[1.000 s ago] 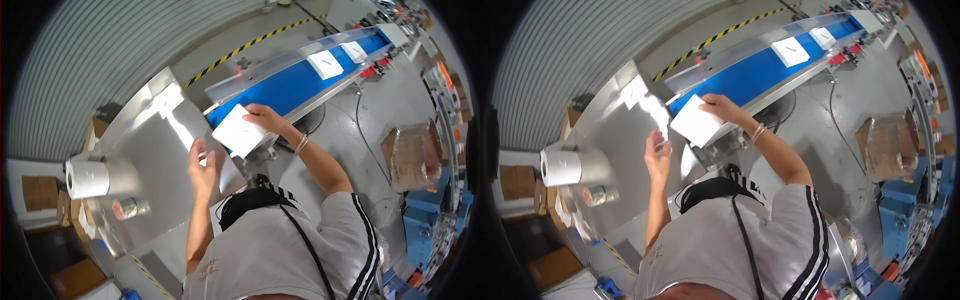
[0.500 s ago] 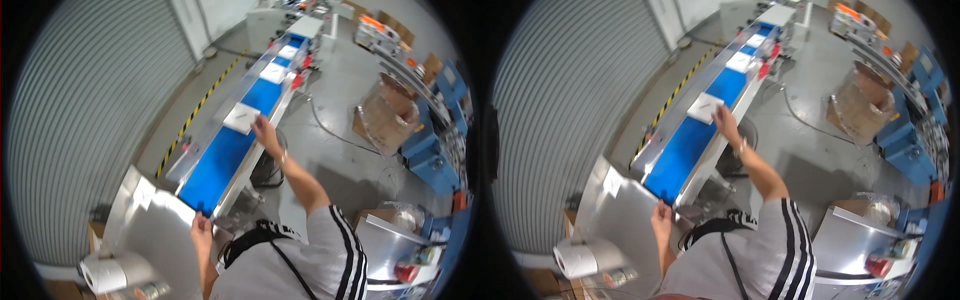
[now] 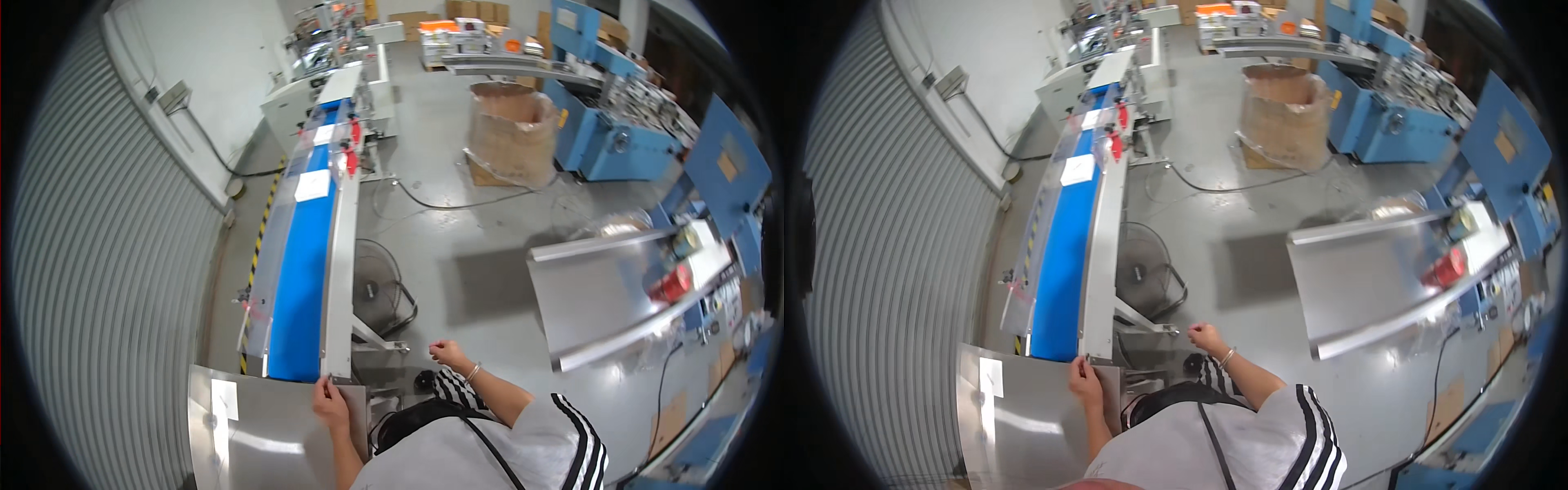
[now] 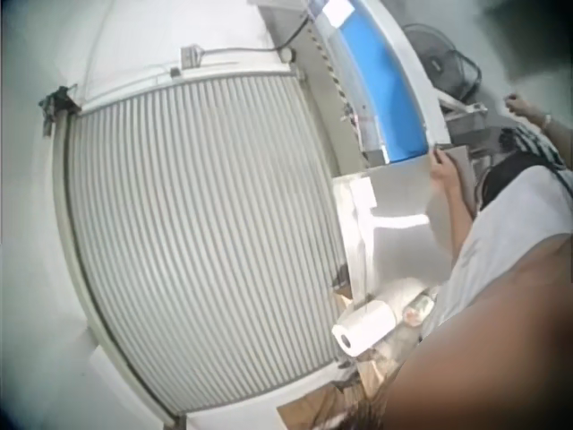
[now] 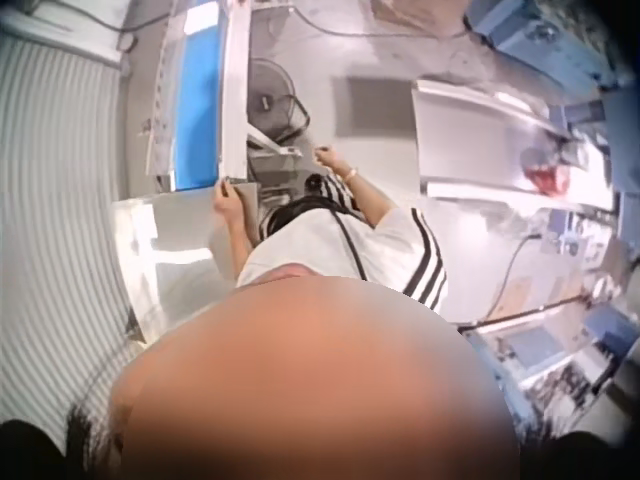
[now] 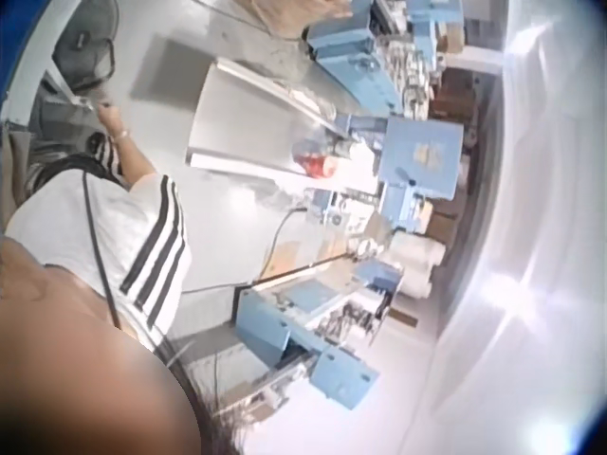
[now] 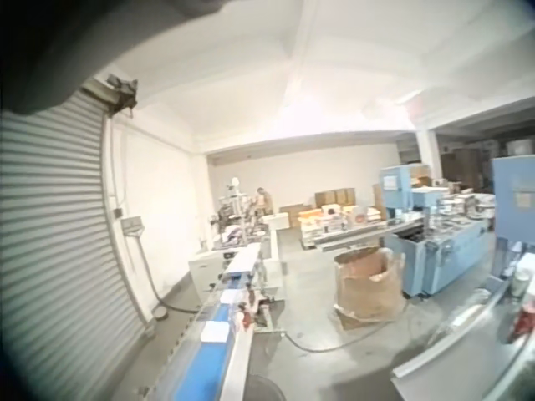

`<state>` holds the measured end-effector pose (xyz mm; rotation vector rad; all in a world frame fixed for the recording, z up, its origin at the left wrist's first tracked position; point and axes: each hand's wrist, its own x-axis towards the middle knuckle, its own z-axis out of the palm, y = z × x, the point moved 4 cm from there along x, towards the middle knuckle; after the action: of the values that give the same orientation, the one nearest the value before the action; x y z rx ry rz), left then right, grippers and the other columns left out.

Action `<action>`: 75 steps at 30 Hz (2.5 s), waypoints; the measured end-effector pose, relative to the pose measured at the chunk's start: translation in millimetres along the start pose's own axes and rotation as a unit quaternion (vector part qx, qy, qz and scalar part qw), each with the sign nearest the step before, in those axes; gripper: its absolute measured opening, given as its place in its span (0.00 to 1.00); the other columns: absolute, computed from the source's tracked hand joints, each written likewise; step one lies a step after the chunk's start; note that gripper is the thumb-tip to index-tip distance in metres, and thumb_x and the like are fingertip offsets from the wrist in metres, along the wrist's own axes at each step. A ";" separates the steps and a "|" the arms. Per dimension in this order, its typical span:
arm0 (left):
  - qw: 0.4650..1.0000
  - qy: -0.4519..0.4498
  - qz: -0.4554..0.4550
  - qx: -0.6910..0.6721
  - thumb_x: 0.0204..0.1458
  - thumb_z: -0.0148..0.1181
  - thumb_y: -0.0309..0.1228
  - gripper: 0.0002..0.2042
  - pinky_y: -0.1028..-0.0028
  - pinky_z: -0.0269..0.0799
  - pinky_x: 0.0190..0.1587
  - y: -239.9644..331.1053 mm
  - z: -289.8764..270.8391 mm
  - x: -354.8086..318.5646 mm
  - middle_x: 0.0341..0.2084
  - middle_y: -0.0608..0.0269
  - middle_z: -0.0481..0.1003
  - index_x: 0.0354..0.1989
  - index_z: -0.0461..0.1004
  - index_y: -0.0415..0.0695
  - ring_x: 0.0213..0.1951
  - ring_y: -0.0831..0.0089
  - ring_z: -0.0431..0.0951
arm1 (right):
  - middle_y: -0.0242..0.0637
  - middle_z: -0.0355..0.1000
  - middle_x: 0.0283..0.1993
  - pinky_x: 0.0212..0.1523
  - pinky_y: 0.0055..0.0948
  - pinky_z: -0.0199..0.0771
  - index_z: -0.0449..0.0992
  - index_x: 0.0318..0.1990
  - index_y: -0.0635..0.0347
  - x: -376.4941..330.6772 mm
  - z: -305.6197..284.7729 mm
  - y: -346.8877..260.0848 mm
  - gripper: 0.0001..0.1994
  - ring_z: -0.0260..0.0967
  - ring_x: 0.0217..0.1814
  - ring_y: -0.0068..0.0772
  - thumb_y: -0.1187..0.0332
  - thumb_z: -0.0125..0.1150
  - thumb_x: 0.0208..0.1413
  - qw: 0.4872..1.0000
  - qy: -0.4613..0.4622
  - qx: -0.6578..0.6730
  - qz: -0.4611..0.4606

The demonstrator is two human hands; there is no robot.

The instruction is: Loading stacks of paper napkins from a conveyor belt into a packaging machine.

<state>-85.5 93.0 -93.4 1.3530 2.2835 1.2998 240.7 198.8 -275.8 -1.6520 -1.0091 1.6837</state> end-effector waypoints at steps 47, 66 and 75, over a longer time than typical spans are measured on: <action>0.879 -0.312 0.272 -0.238 0.54 0.60 0.22 0.12 0.71 0.79 0.40 396.6 203.3 -407.5 0.47 0.57 0.75 0.47 0.77 0.42 0.46 0.62 0.78 | 0.47 0.74 0.47 0.53 0.44 0.67 0.75 0.43 0.65 -865.6 -302.8 -65.4 0.15 0.71 0.52 0.43 0.63 0.53 0.53 0.585 -0.411 -0.392 -0.579; 0.825 -0.405 0.252 -0.304 0.58 0.58 0.25 0.11 0.71 0.75 0.38 527.4 422.9 -418.1 0.38 0.56 0.78 0.48 0.76 0.39 0.35 0.70 0.78 | 0.39 0.68 0.33 0.28 0.44 0.65 0.75 0.38 0.58 -679.4 -504.7 -186.4 0.20 0.67 0.33 0.38 0.47 0.57 0.62 0.679 -0.390 -0.106 -0.613; 0.820 -0.476 0.163 -0.272 0.58 0.59 0.28 0.09 0.78 0.67 0.29 520.3 436.8 -418.1 0.19 0.68 0.72 0.44 0.78 0.38 0.23 0.82 0.70 | 0.27 0.75 0.29 0.28 0.24 0.69 0.80 0.48 0.65 -512.4 -613.0 -114.4 0.18 0.70 0.28 0.19 0.61 0.70 0.55 0.936 0.033 0.084 -0.341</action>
<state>711.1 127.5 -67.6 1.6539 0.9528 0.8884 874.9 -83.6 135.6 -1.0569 -1.1885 1.1938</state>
